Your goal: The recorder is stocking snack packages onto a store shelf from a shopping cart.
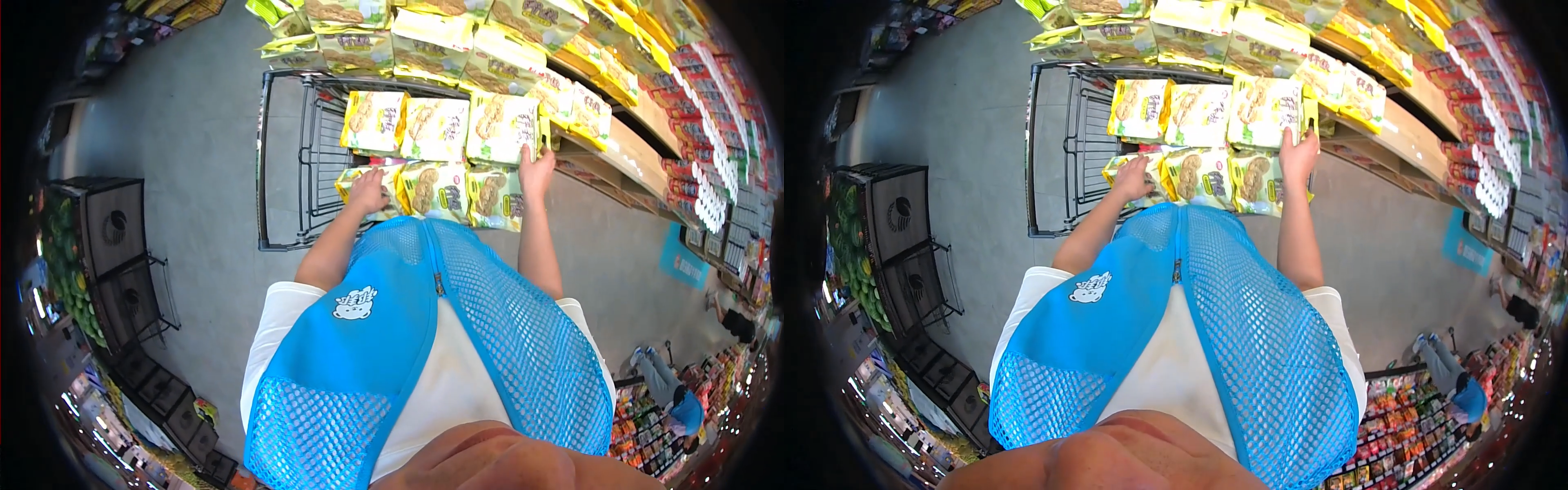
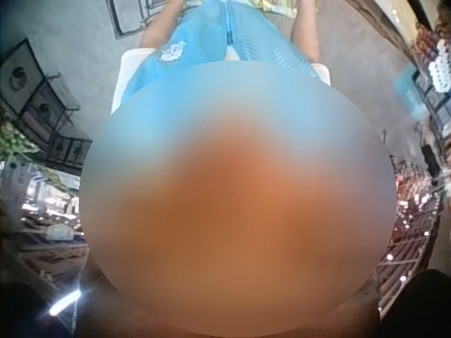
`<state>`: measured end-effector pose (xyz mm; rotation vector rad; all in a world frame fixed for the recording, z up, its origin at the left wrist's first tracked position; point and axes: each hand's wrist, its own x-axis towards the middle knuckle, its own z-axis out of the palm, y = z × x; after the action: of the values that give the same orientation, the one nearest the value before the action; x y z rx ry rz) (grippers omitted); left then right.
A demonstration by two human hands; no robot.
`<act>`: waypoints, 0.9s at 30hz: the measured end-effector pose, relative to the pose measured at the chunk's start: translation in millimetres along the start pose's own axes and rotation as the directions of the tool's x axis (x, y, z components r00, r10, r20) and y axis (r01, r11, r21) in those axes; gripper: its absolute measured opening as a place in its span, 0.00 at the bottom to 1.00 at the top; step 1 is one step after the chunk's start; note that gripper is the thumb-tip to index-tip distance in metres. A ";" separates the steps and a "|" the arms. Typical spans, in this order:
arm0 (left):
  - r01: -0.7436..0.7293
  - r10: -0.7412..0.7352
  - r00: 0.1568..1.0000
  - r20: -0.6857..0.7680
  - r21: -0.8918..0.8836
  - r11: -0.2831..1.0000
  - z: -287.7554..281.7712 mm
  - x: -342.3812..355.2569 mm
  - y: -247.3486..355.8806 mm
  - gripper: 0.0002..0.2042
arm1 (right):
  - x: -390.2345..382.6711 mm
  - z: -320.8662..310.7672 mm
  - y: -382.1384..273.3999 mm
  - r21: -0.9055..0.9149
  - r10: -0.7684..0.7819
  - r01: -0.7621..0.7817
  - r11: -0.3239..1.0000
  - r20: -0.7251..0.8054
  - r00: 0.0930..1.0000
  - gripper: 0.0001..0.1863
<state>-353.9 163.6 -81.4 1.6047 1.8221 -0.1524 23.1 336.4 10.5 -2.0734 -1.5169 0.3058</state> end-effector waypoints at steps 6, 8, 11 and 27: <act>-0.010 0.010 0.998 -0.064 -0.014 1.000 7.3 -11.2 6.5 0.40 | 4.8 9.2 11.5 -0.018 0.126 -0.126 0.992 0.255 0.959 0.26; -0.013 0.008 0.997 -0.078 -0.063 0.998 6.4 -6.9 9.5 0.36 | 7.9 6.7 15.8 0.100 0.206 -0.242 0.965 0.284 0.937 0.20; 0.039 -0.089 0.977 -0.195 -0.248 0.968 0.2 3.1 22.4 0.34 | 14.1 7.2 5.7 0.293 0.149 -0.223 0.930 0.253 0.956 0.17; -0.513 0.196 0.838 -0.510 -0.611 0.602 -142.7 6.8 110.6 0.48 | -29.6 -69.4 -118.5 0.551 -0.495 0.325 0.769 0.191 0.847 0.07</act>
<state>-312.5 267.5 60.5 1.3949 1.4531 1.0568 -49.0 313.8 128.9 -1.2722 -1.8058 0.8088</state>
